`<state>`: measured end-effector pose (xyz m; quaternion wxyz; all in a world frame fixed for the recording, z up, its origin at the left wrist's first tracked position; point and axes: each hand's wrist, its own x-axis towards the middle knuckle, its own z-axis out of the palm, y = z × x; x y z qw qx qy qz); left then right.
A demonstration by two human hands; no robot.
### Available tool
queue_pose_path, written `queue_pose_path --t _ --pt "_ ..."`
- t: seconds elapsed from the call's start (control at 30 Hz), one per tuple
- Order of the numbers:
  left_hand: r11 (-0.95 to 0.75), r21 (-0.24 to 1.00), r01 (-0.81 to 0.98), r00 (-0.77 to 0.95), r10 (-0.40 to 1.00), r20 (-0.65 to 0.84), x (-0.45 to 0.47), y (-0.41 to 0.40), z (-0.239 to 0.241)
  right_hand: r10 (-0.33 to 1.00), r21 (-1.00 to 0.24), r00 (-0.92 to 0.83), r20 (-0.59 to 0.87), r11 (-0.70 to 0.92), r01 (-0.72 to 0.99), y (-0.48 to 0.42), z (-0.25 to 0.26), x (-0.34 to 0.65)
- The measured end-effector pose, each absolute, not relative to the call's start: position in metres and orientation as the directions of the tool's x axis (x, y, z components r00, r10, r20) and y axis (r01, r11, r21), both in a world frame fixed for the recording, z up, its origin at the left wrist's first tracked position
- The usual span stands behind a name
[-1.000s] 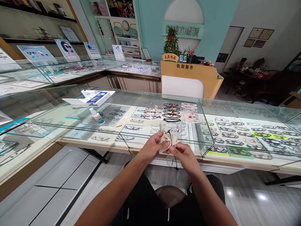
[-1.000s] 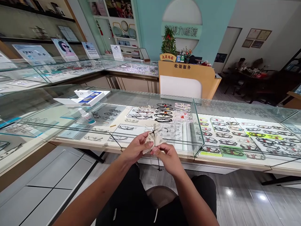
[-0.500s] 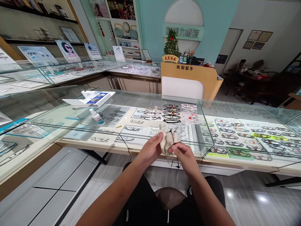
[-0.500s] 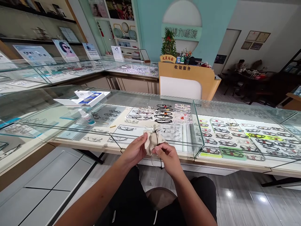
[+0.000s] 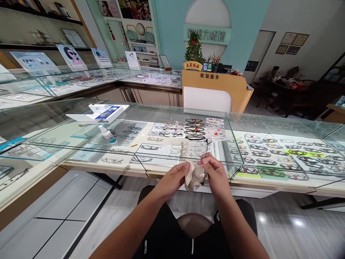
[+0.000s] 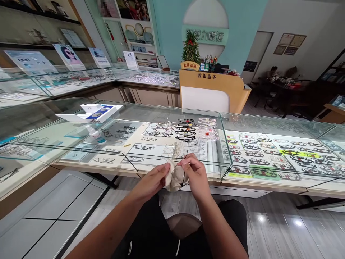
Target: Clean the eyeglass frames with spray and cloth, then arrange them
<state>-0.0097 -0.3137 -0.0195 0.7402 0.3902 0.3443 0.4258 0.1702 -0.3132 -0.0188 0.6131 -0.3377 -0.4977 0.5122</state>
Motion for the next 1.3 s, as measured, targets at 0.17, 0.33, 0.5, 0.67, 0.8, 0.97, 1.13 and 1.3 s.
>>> queue_pose_path --t 0.17,0.33,0.5,0.67,0.8,0.97,1.13,1.3 --pt "0.360 0.850 -0.383 0.408 0.892 -0.194 0.003 -0.323 -0.023 0.964 -0.934 0.023 0.266 0.263 -0.242 -0.314 -0.023 0.154" --pt "0.299 0.863 -0.407 0.368 0.918 -0.145 0.010 -0.323 -0.020 0.960 -0.934 0.041 0.279 0.281 -0.219 -0.319 -0.025 0.149" --pt "0.300 0.862 -0.408 0.375 0.916 -0.142 0.010 -0.320 -0.022 0.970 -0.943 0.069 0.232 0.241 -0.230 -0.320 -0.032 0.152" --pt "0.299 0.859 -0.416 0.378 0.916 -0.136 0.009 -0.321 -0.022 0.981 -0.943 0.078 0.180 0.195 -0.269 -0.317 -0.035 0.155" --pt "0.327 0.847 -0.419 0.390 0.907 -0.158 0.009 -0.320 -0.021 0.956 -0.943 0.019 0.293 0.292 -0.163 -0.317 -0.033 0.157" --pt "0.394 0.822 -0.412 0.417 0.883 -0.214 0.008 -0.316 -0.021 0.955 -0.949 0.025 0.295 0.296 -0.108 -0.316 -0.034 0.159" --pt "0.448 0.801 -0.397 0.517 0.830 -0.208 0.005 -0.311 -0.023 0.969 -0.954 0.069 0.235 0.244 -0.174 -0.316 -0.034 0.159" --pt "0.437 0.821 -0.367 0.550 0.814 -0.187 0.002 -0.312 -0.023 0.978 -0.956 0.084 0.190 0.204 -0.212 -0.318 -0.034 0.159"
